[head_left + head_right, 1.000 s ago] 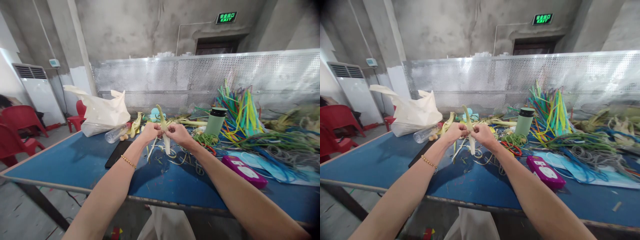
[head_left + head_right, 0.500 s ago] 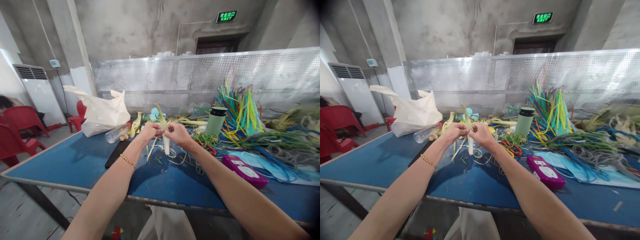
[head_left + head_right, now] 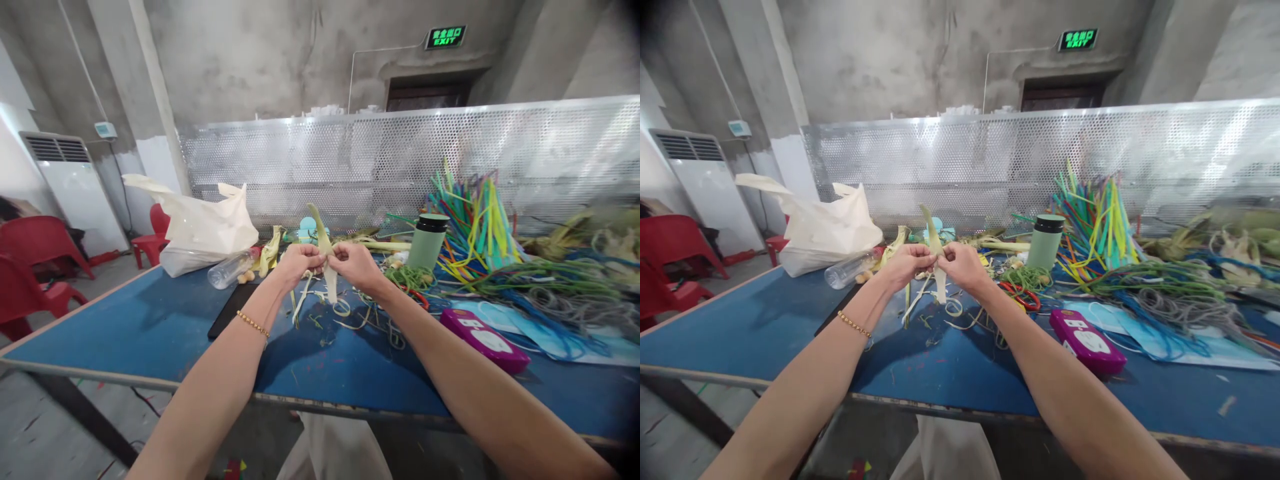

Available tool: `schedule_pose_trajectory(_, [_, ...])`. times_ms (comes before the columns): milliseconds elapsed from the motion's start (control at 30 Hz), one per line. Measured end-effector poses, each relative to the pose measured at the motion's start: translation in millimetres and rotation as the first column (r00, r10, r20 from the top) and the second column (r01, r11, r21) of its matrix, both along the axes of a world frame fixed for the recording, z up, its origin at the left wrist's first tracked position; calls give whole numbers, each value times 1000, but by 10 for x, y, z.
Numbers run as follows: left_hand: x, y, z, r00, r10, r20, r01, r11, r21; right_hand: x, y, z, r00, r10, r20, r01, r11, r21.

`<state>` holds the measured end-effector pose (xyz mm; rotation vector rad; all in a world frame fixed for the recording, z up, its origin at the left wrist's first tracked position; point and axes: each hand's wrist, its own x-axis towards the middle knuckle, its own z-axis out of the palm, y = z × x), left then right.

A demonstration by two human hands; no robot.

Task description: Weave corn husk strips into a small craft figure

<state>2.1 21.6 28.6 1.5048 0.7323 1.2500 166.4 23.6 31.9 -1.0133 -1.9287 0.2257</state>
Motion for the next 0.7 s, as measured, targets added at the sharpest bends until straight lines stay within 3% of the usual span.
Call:
schedule_pose_trajectory(167, [-19, 3, 14, 1000, 12, -4, -12, 1000, 5, 23, 33, -1, 998, 55, -25, -55, 998, 2])
schedule_pose_trajectory(300, [-10, 5, 15, 1000, -6, 4, 6, 1000, 0, 2, 50, -30, 999, 22, -24, -20, 999, 50])
schedule_pose_trajectory(500, [48, -38, 28, 983, -118, 140, 124, 992, -34, -9, 88, -74, 992, -119, -49, 123, 989, 81])
schedule_pose_trajectory(700, [41, -155, 89, 918, -332, 219, 344, 939, -18, 88, 141, -60, 968, -243, -59, 249, 959, 137])
